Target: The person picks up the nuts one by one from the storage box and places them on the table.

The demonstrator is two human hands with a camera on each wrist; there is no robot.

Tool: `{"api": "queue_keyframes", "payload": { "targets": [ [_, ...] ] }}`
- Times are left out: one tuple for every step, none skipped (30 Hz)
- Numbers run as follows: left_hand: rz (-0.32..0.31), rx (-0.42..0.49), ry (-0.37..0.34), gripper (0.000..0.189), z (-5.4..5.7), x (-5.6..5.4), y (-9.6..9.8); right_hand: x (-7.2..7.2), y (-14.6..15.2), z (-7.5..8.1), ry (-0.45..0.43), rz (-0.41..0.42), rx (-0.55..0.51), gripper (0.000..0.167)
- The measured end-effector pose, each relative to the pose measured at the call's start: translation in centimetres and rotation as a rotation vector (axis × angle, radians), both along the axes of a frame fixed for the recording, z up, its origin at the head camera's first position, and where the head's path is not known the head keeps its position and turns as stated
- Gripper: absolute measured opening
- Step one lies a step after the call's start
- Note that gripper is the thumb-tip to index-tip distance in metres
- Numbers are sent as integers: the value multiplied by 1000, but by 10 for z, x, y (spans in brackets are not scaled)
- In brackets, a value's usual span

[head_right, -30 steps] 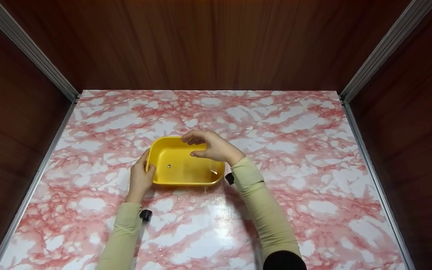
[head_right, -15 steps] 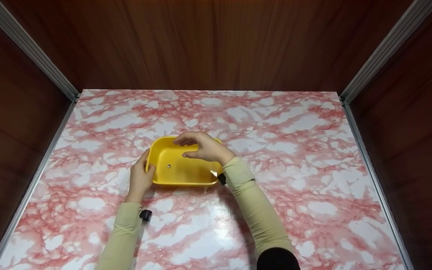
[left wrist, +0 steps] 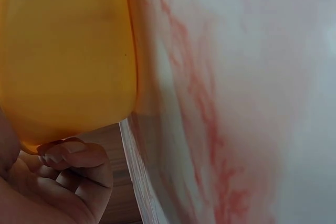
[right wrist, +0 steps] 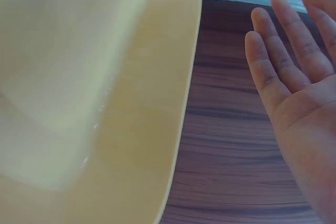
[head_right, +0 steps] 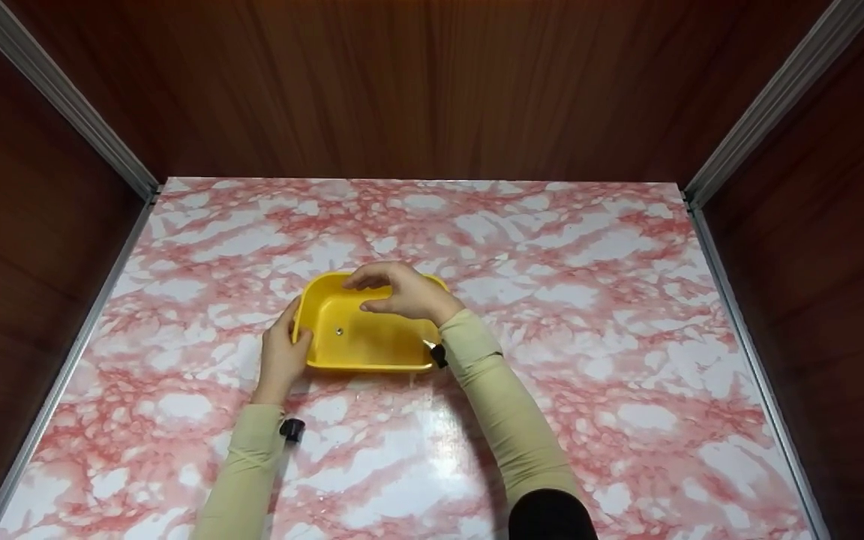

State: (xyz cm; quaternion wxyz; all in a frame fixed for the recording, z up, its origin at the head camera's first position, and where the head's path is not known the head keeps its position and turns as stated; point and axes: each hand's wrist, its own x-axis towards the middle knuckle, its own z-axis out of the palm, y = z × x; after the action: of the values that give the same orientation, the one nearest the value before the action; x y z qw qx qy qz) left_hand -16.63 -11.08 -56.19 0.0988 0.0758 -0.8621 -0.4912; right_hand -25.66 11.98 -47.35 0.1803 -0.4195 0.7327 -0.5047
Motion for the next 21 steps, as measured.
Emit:
{"api": "queue_keyframes", "payload": {
  "targets": [
    [1,-2,-2,57,0,0,0,1,-1,1,-3,-2,1,35],
    [2,-4,-2,58,0,0,0,0,-1,0,-3,-3,4,35],
    [4,-8,0,58,0,0,0,1,-3,3,-4,-5,5,34],
    [3,-10,6,57,0,0,0,3,-4,7,-9,-6,5,34],
    [2,-13,11,57,0,-1,0,5,-5,10,-13,-6,4,33],
    [-1,-15,19,57,-1,-1,0,6,-6,13,-18,-5,4,33],
    [1,-19,25,57,-1,-1,0,7,-7,15,-21,-5,5,33],
    [0,-19,32,56,-1,-1,0,7,-7,16,-22,-7,8,32],
    [-1,-17,39,56,-1,-1,0,7,-8,16,-20,-7,12,32],
    [-2,-13,45,56,-1,-1,0,6,-8,16,-18,-6,13,32],
    [-4,-11,48,56,-1,-1,0,4,-9,13,-15,-7,14,32],
    [-2,-9,49,56,-1,-1,0,2,-9,9,-13,-7,10,32],
    [1,-6,46,56,-1,-1,0,0,-10,5,-12,-8,9,33],
    [2,-3,46,56,-1,-1,0,-2,-10,1,-12,-11,11,33],
    [5,-2,44,56,-2,-1,0,-4,-10,-3,-14,-14,10,33],
    [5,-5,46,56,-2,-1,-1,-7,-10,-8,-19,-17,8,34],
    [6,-5,49,56,-2,-1,-1,-9,-10,-12,-24,-19,8,34],
    [8,-8,53,55,-2,-1,-1,-10,-10,-14,-28,-19,8,34],
    [7,-9,58,55,-2,-1,-1,-11,-10,-16,-29,-18,10,34],
    [6,-10,64,55,-2,-1,-1,-11,-10,-17,-30,-17,10,34],
    [5,-12,68,55,-2,-1,0,-12,-11,-18,-28,-15,10,34]
  ]
}}
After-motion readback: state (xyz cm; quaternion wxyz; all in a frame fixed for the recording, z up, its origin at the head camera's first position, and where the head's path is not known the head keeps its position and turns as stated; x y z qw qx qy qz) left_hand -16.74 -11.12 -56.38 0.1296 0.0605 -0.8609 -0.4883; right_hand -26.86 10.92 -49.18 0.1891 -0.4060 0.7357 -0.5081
